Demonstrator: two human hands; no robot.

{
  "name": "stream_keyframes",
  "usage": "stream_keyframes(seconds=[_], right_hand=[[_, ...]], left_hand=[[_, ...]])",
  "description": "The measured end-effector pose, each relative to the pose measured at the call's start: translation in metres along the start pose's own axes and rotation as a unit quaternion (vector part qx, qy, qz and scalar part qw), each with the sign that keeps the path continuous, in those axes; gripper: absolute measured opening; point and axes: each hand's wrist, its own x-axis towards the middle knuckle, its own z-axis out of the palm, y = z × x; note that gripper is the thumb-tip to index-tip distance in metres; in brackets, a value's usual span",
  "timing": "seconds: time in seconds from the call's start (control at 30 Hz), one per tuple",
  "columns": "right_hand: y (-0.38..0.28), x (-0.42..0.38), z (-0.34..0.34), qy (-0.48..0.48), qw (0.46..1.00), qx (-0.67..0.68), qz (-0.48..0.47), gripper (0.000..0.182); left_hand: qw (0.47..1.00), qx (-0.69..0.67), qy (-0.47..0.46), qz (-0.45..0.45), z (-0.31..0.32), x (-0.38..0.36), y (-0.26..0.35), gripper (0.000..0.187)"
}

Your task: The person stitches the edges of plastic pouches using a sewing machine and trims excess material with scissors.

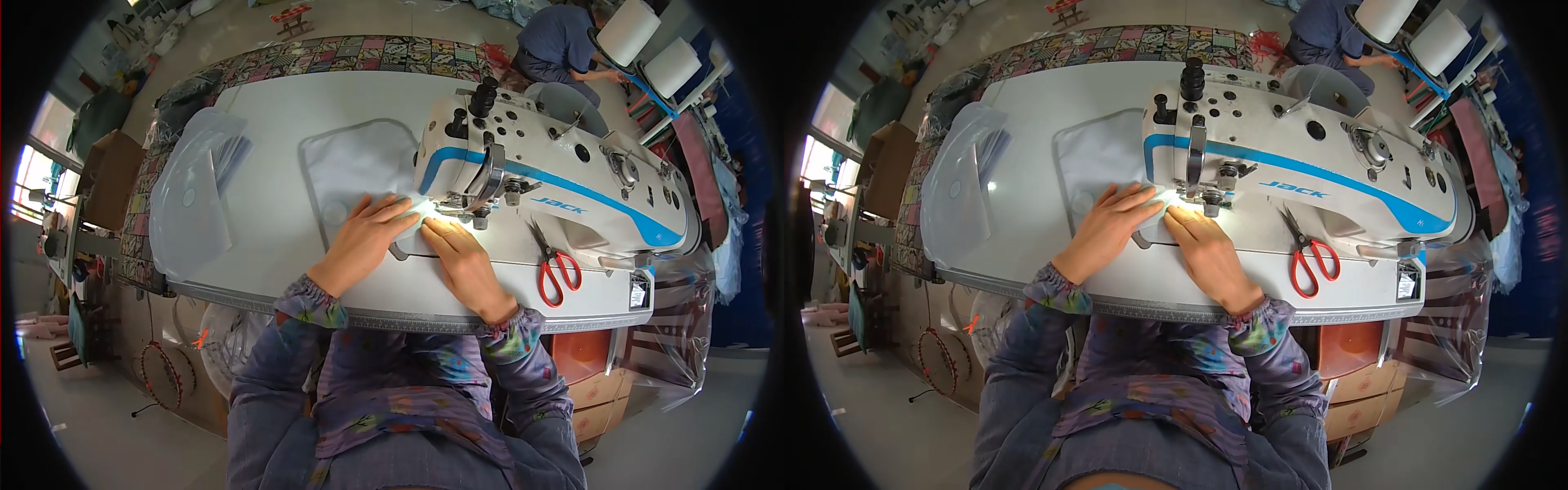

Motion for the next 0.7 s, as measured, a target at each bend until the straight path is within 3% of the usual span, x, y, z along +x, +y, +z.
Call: stream_keyframes(seconds=[0.23, 0.4, 0.57, 0.63, 0.7], right_hand=[[0.001, -0.001, 0.001, 0.004, 1.000, 0.007, 0.002, 0.065], [-0.001, -0.002, 0.000, 0.037, 0.999, 0.031, -0.013, 0.054], [-0.014, -0.023, -0.005, 0.045, 0.997, 0.069, 0.011, 0.044], [-0.016, -0.025, -0.009, 0.044, 0.997, 0.065, 0.009, 0.042], [-0.019, -0.026, -0.010, 0.041, 0.998, 0.037, 0.011, 0.045]], left_hand=[[0.998, 0.032, 0.026, -0.039, -0.002, -0.015, 0.049, 0.048], [0.998, 0.006, 0.031, -0.060, 0.001, -0.025, 0.072, 0.042], [0.995, -0.073, 0.061, -0.042, -0.007, -0.039, 0.042, 0.032], [0.981, -0.047, 0.119, -0.148, -0.025, -0.053, 0.019, 0.024], [0.950, 0.067, 0.164, -0.256, -0.051, -0.067, -0.020, 0.026]])
